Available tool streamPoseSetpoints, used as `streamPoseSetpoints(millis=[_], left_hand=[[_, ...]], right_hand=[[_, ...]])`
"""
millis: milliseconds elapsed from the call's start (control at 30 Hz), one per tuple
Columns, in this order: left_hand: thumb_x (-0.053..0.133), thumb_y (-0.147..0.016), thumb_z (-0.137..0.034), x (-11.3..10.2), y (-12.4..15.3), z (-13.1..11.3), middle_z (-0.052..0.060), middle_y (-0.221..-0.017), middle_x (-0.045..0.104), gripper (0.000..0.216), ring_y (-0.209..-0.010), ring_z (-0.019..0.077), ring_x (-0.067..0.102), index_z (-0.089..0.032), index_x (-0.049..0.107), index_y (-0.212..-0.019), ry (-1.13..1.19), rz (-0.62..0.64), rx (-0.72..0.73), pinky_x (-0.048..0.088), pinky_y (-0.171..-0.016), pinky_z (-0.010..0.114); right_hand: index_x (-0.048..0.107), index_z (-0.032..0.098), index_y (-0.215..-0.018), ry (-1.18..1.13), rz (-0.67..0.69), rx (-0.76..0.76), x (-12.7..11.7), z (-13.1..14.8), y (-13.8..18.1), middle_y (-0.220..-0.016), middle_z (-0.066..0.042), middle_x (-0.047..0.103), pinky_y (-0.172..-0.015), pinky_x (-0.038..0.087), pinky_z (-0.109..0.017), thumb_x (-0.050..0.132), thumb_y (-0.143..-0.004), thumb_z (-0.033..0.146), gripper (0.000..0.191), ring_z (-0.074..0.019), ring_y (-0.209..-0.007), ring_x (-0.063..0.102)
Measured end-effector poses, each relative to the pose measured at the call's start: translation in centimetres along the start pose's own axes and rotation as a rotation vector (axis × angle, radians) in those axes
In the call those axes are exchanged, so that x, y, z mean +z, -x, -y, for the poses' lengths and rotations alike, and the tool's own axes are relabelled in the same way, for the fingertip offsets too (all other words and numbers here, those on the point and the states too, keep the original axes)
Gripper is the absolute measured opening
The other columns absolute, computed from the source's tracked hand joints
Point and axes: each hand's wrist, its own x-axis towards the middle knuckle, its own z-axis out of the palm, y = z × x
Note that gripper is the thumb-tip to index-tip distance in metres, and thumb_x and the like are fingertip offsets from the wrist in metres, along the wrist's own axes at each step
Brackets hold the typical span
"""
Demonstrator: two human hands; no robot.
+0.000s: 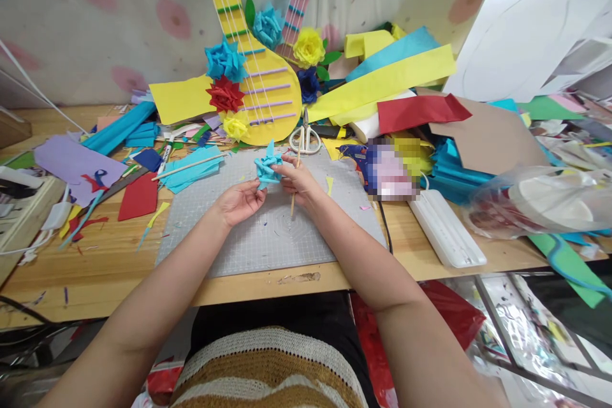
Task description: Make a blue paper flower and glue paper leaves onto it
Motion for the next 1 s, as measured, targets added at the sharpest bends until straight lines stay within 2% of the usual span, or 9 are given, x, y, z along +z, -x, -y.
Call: streamPoseSetpoints(millis=[200,333,467,600,833,1000], left_hand=[[0.047,-0.075,0.0,0.45,0.36,0.34,0.003,-0.067,0.058,0.017,-0.066,0.008,0.057,-0.014,0.052,-0.065,0.081,-0.05,0.048,0.05,-0.068,0.02],[0.049,-0.075,-0.002,0.39,0.25,0.38,0.003,-0.068,0.06,0.016,-0.067,0.0083,0.058,-0.014,0.054,-0.066,0.063,-0.025,0.078,0.051,-0.074,0.023],[0.051,-0.077,-0.008,0.22,0.18,0.38,0.003,-0.07,0.061,0.01,-0.064,0.0085,0.058,-0.013,0.059,-0.072,0.027,0.059,0.062,0.052,-0.073,0.024],[0.051,-0.075,-0.002,0.02,0.1,0.49,0.004,-0.077,0.063,0.014,-0.07,0.0085,0.059,-0.013,0.06,-0.074,-0.032,0.132,0.037,0.051,-0.076,0.024],[0.046,-0.076,0.001,-0.18,-0.17,0.44,0.004,-0.072,0.061,0.02,-0.065,0.007,0.056,-0.013,0.06,-0.072,0.025,0.15,-0.047,0.051,-0.069,0.02],[0.046,-0.082,-0.011,-0.08,0.03,0.26,0.004,-0.072,0.058,0.016,-0.063,0.0075,0.055,-0.014,0.059,-0.074,0.063,0.198,-0.046,0.051,-0.067,0.021]], right_hand=[[0.038,0.023,-0.085,-0.057,-0.037,-0.03,0.28,-0.51,-0.14,-0.049,0.013,0.034,-0.035,0.004,-0.017,0.074,-0.053,0.021,0.048,0.0011,-0.034,0.016],[0.038,0.023,-0.085,-0.071,-0.037,-0.046,0.28,-0.47,-0.1,-0.051,0.013,0.036,-0.035,0.005,-0.016,0.073,-0.052,0.022,0.048,0.0008,-0.035,0.016],[0.04,0.024,-0.09,-0.063,-0.045,-0.053,0.26,-0.23,-0.01,-0.052,0.013,0.037,-0.035,0.006,-0.016,0.073,-0.053,0.024,0.049,0.0007,-0.036,0.014],[0.042,0.024,-0.091,-0.049,-0.043,-0.054,0.2,-0.26,-0.07,-0.05,0.013,0.035,-0.035,0.005,-0.017,0.073,-0.055,0.026,0.048,0.0004,-0.035,0.014],[0.043,0.023,-0.092,-0.087,-0.009,-0.059,0.04,-0.31,-0.17,-0.051,0.013,0.037,-0.035,0.005,-0.017,0.073,-0.055,0.024,0.048,0.0011,-0.034,0.015],[0.043,0.022,-0.089,-0.113,0.001,-0.055,0.06,-0.11,0.03,-0.052,0.013,0.04,-0.034,0.005,-0.016,0.072,-0.054,0.023,0.045,0.0014,-0.035,0.014]])
